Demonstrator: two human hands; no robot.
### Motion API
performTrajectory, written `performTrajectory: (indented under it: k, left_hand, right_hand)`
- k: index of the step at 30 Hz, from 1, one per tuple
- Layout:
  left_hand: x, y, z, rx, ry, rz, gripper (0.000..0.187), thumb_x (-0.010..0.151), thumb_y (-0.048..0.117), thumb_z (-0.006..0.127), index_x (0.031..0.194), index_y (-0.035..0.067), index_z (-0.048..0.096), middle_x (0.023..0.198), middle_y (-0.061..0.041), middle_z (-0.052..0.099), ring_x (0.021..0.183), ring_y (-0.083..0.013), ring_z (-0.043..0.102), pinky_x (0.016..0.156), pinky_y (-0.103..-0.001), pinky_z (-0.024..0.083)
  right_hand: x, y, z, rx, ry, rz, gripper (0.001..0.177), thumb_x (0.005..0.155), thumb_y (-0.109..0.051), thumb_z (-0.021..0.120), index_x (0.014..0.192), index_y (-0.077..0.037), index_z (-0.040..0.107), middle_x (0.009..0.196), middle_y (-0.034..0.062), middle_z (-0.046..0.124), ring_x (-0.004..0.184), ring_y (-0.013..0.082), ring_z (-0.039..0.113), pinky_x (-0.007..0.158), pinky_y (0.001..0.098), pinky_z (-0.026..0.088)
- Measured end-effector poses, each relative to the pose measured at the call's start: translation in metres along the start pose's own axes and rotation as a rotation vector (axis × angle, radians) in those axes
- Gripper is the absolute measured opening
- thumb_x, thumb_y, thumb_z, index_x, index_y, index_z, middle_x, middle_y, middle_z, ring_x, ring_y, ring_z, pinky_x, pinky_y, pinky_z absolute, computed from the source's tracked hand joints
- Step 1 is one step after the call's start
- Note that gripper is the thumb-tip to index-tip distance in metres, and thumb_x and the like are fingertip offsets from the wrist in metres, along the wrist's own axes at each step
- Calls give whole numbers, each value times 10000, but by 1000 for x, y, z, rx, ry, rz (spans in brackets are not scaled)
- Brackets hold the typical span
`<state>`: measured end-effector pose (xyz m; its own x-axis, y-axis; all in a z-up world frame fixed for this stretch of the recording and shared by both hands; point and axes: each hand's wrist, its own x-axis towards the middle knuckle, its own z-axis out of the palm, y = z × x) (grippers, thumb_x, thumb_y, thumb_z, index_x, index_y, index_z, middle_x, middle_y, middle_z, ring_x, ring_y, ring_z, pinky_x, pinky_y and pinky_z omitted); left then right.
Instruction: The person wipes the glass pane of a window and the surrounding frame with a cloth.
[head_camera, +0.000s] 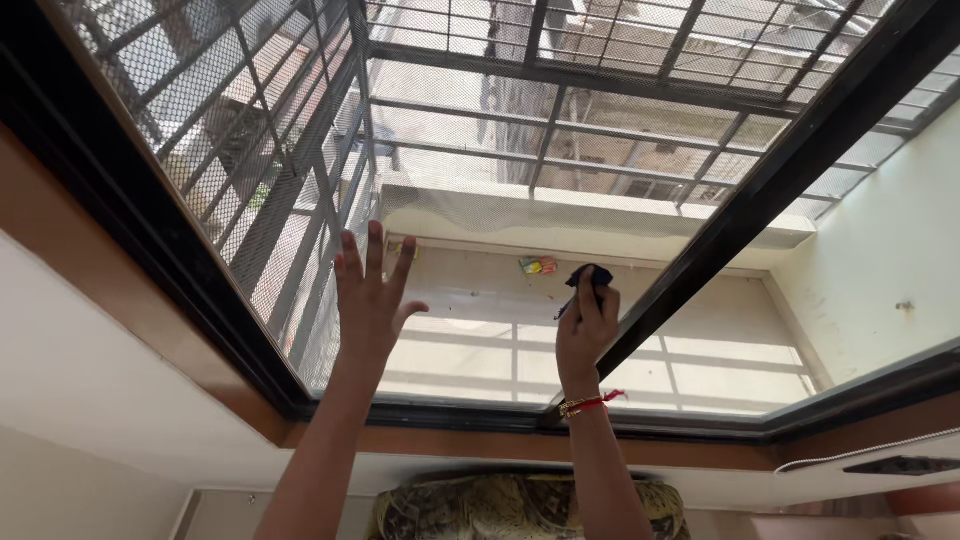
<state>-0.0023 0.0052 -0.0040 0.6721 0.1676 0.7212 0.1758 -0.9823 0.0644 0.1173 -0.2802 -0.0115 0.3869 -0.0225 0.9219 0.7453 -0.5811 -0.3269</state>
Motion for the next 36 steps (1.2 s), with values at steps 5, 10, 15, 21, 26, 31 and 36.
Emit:
performTrajectory:
  k: [5,10,15,21,26,31,36]
  left_hand:
    - [-1,-6,6,21,22,-4,1317,528,639,851,1638,360,200,1718,-162,119,1557,-502,125,1215,-695,310]
    - [-14,-5,4,67,20,-9,1280,578,656,838,1642,363,189,1709,-173,119,1549,-510,123,1194,-682,319]
    - [-19,-1,6,68,19,-32,1248,613,620,849,1647,334,212,1720,-169,111,1547,-525,166,1197,-681,335]
    - [-18,2,5,47,30,-46,1262,588,595,866,1633,339,206,1710,-162,120,1528,-537,201,1182,-689,344]
    - [-22,0,15,33,53,-44,1270,575,602,862,1622,342,192,1719,-149,117,1544,-516,188,1197,-699,349]
    - [-26,3,20,44,-8,-59,1232,602,606,867,1616,349,216,1705,-134,93,1533,-514,178,1172,-700,346]
    - [-27,3,22,20,19,-37,1186,649,595,866,1628,341,247,1726,-132,82,1554,-506,160,1189,-708,340]
  right_hand:
    - [-5,-18,24,-51,-161,-71,218,1029,-17,694,1244,-55,697,931,80,604,725,168,603,561,314,486]
    - [-3,-19,-9,-134,-257,-145,405,978,-14,665,1381,-62,661,933,103,614,750,205,627,593,317,528]
    - [-17,-1,-11,-161,-117,68,464,1027,30,624,1485,9,549,1207,184,529,1054,294,562,815,412,522]
    - [-64,-57,22,57,-407,393,800,1025,-139,541,1623,34,38,1658,383,-69,1544,533,-15,1246,552,199]
    - [-28,-45,19,62,-391,616,911,1043,-413,453,1581,102,-73,1628,383,-182,1529,512,-88,1255,533,132]
    - [-29,-54,14,78,-346,589,926,1051,-420,485,1582,99,-69,1637,383,-183,1545,521,-114,1248,555,112]
    - [-41,-57,18,90,-345,553,880,1084,-395,461,1587,112,-54,1630,413,-150,1544,542,-106,1256,536,157]
